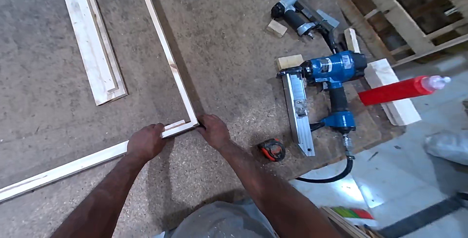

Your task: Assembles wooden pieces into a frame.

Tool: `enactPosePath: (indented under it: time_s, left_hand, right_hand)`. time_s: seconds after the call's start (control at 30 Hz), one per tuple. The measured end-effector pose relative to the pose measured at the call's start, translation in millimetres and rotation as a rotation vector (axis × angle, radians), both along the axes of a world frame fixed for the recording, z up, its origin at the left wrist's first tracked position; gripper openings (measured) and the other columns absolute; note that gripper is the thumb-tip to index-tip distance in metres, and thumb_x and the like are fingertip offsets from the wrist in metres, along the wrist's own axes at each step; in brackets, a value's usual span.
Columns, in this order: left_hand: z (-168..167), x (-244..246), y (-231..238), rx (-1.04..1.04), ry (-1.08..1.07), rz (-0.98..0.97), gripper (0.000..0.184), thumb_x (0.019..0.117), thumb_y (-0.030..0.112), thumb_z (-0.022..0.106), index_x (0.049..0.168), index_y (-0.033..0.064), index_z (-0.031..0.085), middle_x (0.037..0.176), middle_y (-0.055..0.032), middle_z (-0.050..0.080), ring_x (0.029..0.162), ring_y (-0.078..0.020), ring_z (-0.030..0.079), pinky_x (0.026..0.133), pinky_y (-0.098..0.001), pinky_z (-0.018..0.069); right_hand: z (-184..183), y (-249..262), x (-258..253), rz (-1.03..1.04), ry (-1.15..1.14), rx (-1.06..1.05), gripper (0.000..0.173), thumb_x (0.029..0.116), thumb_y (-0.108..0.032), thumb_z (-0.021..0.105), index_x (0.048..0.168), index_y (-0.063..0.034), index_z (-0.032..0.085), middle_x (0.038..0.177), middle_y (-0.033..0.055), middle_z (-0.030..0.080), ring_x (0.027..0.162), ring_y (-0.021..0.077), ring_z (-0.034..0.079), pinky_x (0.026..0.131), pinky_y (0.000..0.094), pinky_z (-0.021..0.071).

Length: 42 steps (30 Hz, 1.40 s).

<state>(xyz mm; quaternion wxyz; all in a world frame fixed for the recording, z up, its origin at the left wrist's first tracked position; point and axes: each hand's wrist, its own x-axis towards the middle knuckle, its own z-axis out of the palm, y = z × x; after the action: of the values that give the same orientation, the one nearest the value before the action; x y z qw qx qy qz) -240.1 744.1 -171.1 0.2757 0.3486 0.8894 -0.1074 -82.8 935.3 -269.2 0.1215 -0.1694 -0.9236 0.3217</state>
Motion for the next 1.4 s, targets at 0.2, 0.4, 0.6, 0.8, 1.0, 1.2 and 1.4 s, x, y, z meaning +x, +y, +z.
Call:
enactPosePath:
  time_s: [0.2,0.4,0.6,0.8,1.0,1.2,1.4]
  left_hand:
    - [0.1,1.1,0.5,-0.009,0.032,-0.016,0.040,0.0946,0.046,0.068,0.122,0.0176,0.066,0.116,-0.0092,0.071,0.103,-0.0319,0.071,0.082,-0.0564,0.0582]
    - [-1.6,2.2,0.0,-0.007,0.047,-0.016,0.042,0.0936,0.047,0.069,0.123,0.0171,0.065,0.115,-0.0101,0.071,0.102,-0.0325,0.071,0.080,-0.0569,0.0582]
    - [-1.0,2.9,0.4,-0.005,0.032,-0.003,0.045,0.0938,0.050,0.068,0.124,0.0165,0.065,0.115,-0.0111,0.070,0.103,-0.0343,0.070,0.081,-0.0591,0.0575]
    - [-3.3,2.0,-1.2,-0.001,0.041,-0.020,0.043,0.0934,0.047,0.070,0.124,0.0171,0.065,0.115,-0.0104,0.071,0.102,-0.0346,0.071,0.080,-0.0580,0.0580]
    - [-1.9,3.4,-2.2,0.022,0.051,-0.025,0.042,0.0934,0.045,0.070,0.122,0.0158,0.065,0.112,-0.0116,0.071,0.099,-0.0350,0.071,0.079,-0.0580,0.0580]
    - [-4.6,1.3,-1.7,0.007,0.041,-0.019,0.044,0.0935,0.049,0.069,0.124,0.0176,0.065,0.113,-0.0102,0.071,0.100,-0.0336,0.071,0.080,-0.0579,0.0579]
    - [-3.4,3.1,-1.9,0.016,0.046,-0.015,0.042,0.0936,0.048,0.070,0.122,0.0164,0.066,0.111,-0.0113,0.071,0.098,-0.0342,0.071,0.078,-0.0582,0.0577]
  right_hand:
    - [0.4,4.0,0.1,0.045,-0.012,-0.055,0.034,0.0957,-0.029,0.072,0.126,-0.0138,0.072,0.123,0.0024,0.073,0.116,0.0203,0.067,0.104,0.0414,0.0532]
    - [-0.4,3.5,2.0,0.039,0.029,-0.072,0.049,0.1004,-0.054,0.059,0.125,-0.0136,0.073,0.122,0.0044,0.073,0.115,0.0219,0.068,0.102,0.0440,0.0544]
    - [0.0,4.6,2.6,0.057,0.022,-0.054,0.049,0.1033,-0.053,0.053,0.125,-0.0142,0.073,0.122,0.0042,0.073,0.114,0.0216,0.068,0.101,0.0435,0.0544]
    - [-4.6,6.3,2.9,0.079,0.048,-0.049,0.035,0.0996,-0.031,0.067,0.129,-0.0124,0.071,0.125,0.0047,0.072,0.117,0.0219,0.067,0.104,0.0413,0.0527]
    - [-5.5,6.4,0.8,0.077,0.015,-0.037,0.034,0.0969,-0.022,0.070,0.129,-0.0131,0.071,0.125,0.0038,0.072,0.117,0.0215,0.067,0.105,0.0413,0.0524]
    - [-5.7,3.2,1.7,0.055,0.035,-0.007,0.033,0.0963,-0.021,0.070,0.128,-0.0138,0.071,0.124,0.0028,0.072,0.113,0.0216,0.067,0.101,0.0408,0.0544]
    - [-4.3,3.2,1.4,0.056,0.032,-0.005,0.033,0.0943,-0.020,0.072,0.127,-0.0124,0.071,0.125,0.0032,0.072,0.116,0.0216,0.067,0.104,0.0415,0.0536]
